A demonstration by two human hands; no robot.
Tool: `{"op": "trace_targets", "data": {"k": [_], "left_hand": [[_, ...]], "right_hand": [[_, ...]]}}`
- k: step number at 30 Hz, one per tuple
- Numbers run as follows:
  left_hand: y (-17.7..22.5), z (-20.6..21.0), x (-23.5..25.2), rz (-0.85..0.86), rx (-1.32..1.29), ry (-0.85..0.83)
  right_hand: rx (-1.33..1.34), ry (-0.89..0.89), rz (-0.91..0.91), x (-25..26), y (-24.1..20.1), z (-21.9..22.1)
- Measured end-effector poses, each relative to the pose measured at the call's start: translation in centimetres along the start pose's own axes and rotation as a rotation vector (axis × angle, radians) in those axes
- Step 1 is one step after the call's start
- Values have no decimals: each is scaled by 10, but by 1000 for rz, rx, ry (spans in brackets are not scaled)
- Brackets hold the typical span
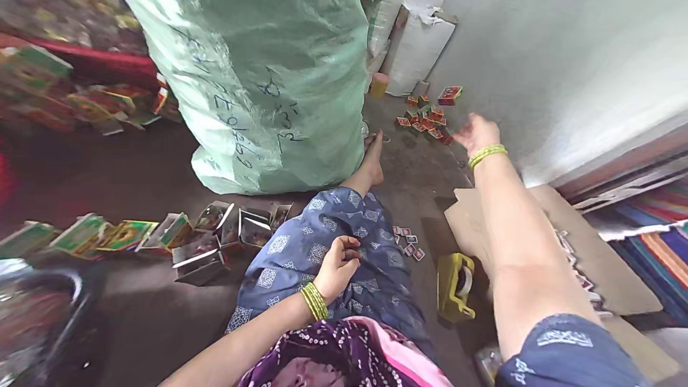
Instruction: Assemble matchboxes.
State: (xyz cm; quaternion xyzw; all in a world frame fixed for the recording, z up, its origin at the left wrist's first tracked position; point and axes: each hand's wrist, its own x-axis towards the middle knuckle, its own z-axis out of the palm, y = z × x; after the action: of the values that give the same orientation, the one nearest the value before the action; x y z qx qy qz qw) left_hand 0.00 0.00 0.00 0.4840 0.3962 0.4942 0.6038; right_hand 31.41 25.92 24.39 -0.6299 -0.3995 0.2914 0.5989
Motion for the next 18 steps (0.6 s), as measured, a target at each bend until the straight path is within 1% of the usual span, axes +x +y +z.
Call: {"op": "trace_targets", "data": {"k": [2, 5, 8, 10, 13, 15, 18], "left_hand": [[-1, -1, 2, 4, -6, -13], [-2, -2, 3, -3, -15, -34], [-2, -2, 2, -1, 16, -57], [0, -3, 1, -11, 33, -63], [-1, -2, 1, -10, 29, -61], [-3, -2, 2, 1, 39, -65], [-2, -1, 2, 35, 100, -97]], "right_hand": [[-140, -149, 4, -29, 29, 9], [-301, -382, 72, -98, 85, 16], [-364, -553, 112, -169, 139, 7], [-374, -618, 97, -209, 168, -2], [-392, -664, -33, -249, 205, -17], [-386, -618, -134, -264, 221, -23], [-358, -502, -225, -275, 228, -23]]}}
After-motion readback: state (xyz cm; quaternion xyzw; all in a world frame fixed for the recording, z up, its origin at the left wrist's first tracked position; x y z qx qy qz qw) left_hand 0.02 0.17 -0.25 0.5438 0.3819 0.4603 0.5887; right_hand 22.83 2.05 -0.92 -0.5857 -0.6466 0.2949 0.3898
